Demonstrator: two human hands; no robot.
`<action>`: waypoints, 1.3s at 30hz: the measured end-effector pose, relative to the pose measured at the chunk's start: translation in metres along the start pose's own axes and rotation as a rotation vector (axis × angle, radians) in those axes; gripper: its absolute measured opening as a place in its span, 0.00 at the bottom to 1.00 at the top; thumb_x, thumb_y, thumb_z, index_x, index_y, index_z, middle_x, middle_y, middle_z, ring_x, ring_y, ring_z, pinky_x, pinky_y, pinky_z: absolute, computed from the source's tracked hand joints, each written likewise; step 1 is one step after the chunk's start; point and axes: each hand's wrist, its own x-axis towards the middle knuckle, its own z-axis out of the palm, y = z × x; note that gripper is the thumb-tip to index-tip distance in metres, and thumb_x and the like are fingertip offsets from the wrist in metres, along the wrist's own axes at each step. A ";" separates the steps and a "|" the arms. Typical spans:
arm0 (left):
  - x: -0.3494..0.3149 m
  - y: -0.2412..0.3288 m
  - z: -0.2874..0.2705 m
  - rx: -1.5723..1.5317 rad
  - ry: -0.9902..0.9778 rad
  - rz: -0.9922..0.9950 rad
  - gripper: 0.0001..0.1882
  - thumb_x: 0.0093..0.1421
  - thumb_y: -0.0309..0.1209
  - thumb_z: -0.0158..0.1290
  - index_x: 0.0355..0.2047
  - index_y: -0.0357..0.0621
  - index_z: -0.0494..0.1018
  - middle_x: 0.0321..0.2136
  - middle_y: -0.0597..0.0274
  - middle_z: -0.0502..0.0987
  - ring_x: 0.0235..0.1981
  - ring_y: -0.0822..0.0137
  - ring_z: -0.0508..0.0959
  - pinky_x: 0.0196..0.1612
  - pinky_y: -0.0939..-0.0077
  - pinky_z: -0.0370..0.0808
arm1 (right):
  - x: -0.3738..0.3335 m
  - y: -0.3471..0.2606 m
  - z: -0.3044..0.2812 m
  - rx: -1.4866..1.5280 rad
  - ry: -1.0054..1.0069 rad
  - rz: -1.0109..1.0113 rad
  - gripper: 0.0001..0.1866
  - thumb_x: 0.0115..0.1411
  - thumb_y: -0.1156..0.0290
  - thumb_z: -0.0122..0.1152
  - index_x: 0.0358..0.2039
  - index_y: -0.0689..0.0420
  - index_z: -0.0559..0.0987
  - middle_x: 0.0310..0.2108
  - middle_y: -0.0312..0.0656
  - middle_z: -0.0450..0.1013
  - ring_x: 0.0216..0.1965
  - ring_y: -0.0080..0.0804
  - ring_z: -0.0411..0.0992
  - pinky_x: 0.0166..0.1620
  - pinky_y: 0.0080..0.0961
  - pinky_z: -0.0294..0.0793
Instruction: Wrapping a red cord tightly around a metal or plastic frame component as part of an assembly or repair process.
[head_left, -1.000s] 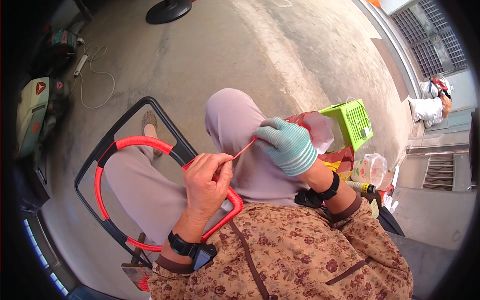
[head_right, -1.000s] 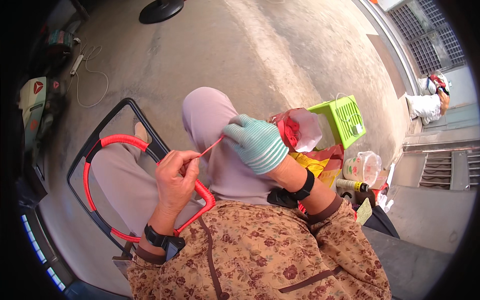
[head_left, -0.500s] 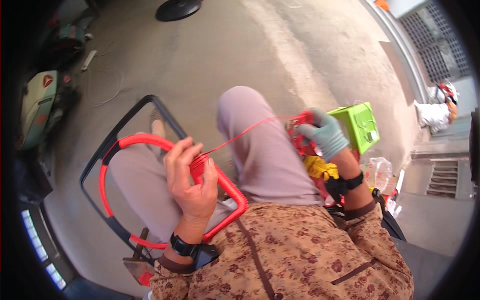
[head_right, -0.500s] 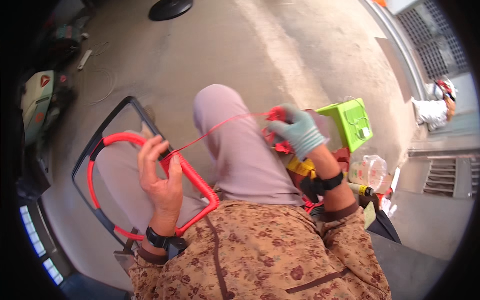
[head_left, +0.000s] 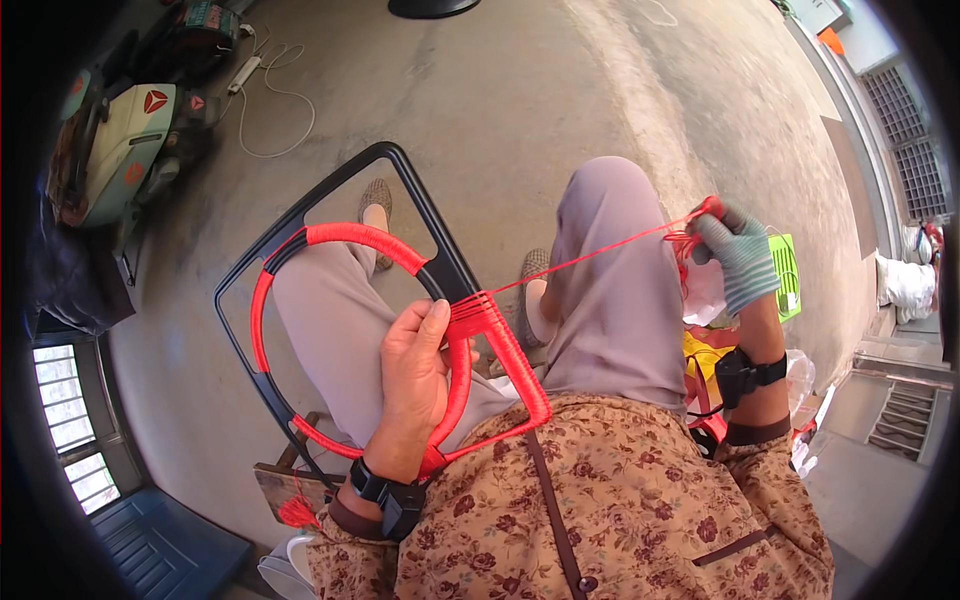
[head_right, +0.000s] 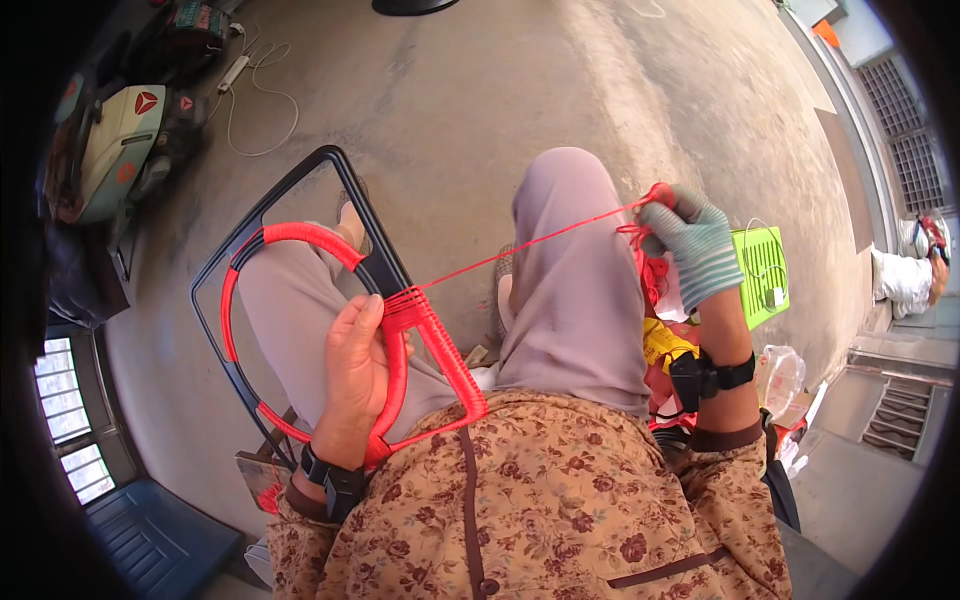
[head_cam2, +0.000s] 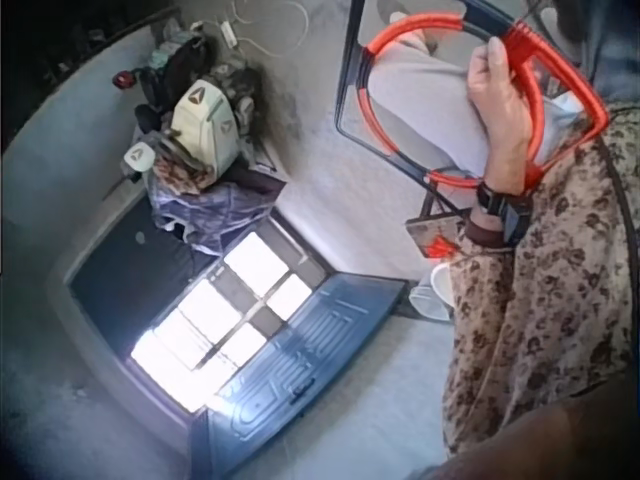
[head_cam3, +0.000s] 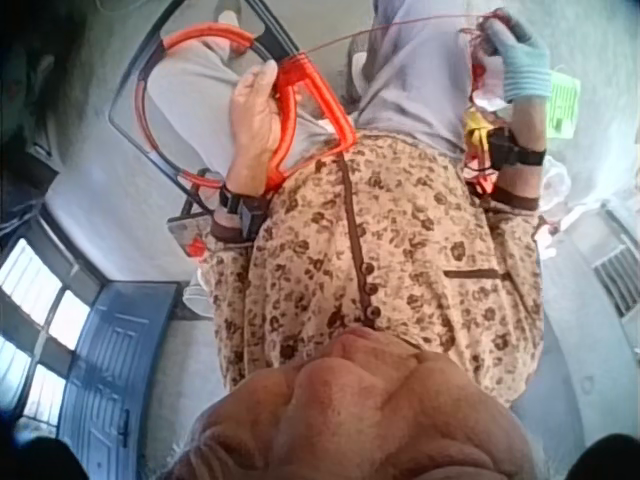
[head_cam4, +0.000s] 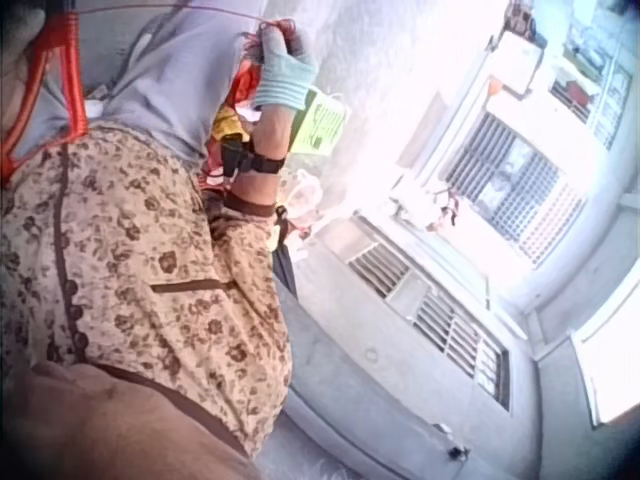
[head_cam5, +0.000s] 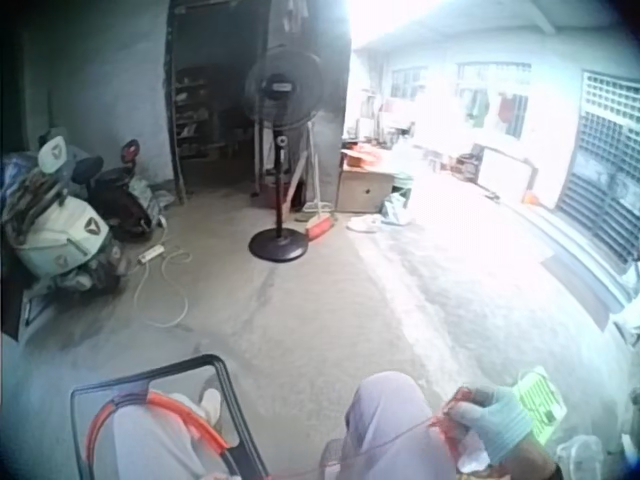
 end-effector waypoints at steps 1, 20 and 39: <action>0.000 -0.002 -0.001 -0.003 0.001 0.001 0.07 0.63 0.33 0.50 0.33 0.42 0.70 0.27 0.64 0.76 0.22 0.74 0.76 0.24 0.79 0.77 | -0.006 -0.003 0.005 -0.135 -0.003 -0.012 0.08 0.54 0.72 0.63 0.33 0.61 0.79 0.26 0.37 0.75 0.23 0.20 0.70 0.28 0.14 0.70; 0.013 -0.023 -0.015 0.289 0.052 0.069 0.10 0.64 0.29 0.46 0.40 0.35 0.71 0.28 0.67 0.74 0.25 0.81 0.70 0.25 0.88 0.67 | -0.009 0.058 0.200 0.024 -0.790 0.001 0.14 0.56 0.63 0.62 0.39 0.58 0.78 0.22 0.34 0.73 0.23 0.22 0.68 0.27 0.23 0.71; -0.007 -0.008 0.003 0.816 0.212 0.858 0.06 0.64 0.24 0.44 0.39 0.36 0.69 0.34 0.61 0.72 0.33 0.73 0.71 0.40 0.81 0.68 | -0.037 -0.009 0.173 -0.067 -0.853 -0.607 0.30 0.52 0.54 0.63 0.51 0.56 0.69 0.43 0.45 0.72 0.39 0.36 0.75 0.38 0.31 0.75</action>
